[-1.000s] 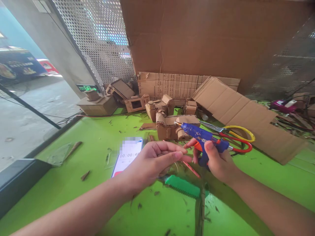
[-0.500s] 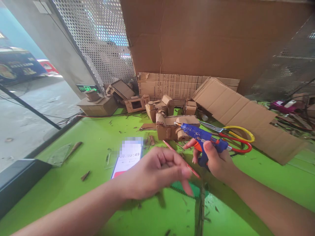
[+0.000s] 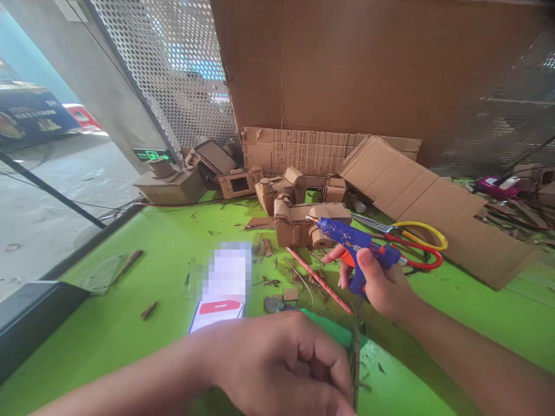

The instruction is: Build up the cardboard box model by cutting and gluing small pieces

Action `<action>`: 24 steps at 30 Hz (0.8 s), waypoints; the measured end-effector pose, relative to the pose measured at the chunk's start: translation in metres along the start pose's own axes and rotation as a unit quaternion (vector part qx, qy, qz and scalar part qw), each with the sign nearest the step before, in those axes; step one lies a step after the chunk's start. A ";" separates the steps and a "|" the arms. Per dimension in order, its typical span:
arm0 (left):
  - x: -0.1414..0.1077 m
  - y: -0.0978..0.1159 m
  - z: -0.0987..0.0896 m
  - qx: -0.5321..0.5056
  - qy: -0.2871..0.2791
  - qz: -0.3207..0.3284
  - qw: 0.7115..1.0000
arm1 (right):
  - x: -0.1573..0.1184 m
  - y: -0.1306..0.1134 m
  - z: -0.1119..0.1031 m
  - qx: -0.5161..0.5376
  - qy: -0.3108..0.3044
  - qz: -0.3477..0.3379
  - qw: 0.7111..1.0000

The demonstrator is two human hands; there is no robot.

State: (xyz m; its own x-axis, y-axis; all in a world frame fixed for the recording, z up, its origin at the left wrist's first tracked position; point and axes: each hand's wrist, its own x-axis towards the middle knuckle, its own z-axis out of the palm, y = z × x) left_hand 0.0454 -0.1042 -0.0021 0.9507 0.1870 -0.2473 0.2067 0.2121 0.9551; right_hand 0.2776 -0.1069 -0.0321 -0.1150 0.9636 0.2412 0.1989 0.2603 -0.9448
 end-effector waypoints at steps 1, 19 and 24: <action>0.001 0.001 -0.001 0.011 0.001 -0.001 1.000 | 0.000 0.000 0.000 -0.001 -0.002 0.001 1.000; 0.000 0.004 -0.001 0.065 0.014 -0.009 0.998 | -0.001 0.000 0.000 0.000 -0.006 0.012 1.000; 0.002 0.008 -0.003 0.064 0.078 -0.010 0.995 | -0.001 0.001 -0.001 -0.006 -0.007 0.009 1.000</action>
State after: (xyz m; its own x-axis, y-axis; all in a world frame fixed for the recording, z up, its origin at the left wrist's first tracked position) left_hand 0.0482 -0.0992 0.0047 0.9008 0.3330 -0.2787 0.2622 0.0942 0.9604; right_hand 0.2787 -0.1077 -0.0329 -0.1256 0.9673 0.2201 0.2121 0.2430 -0.9466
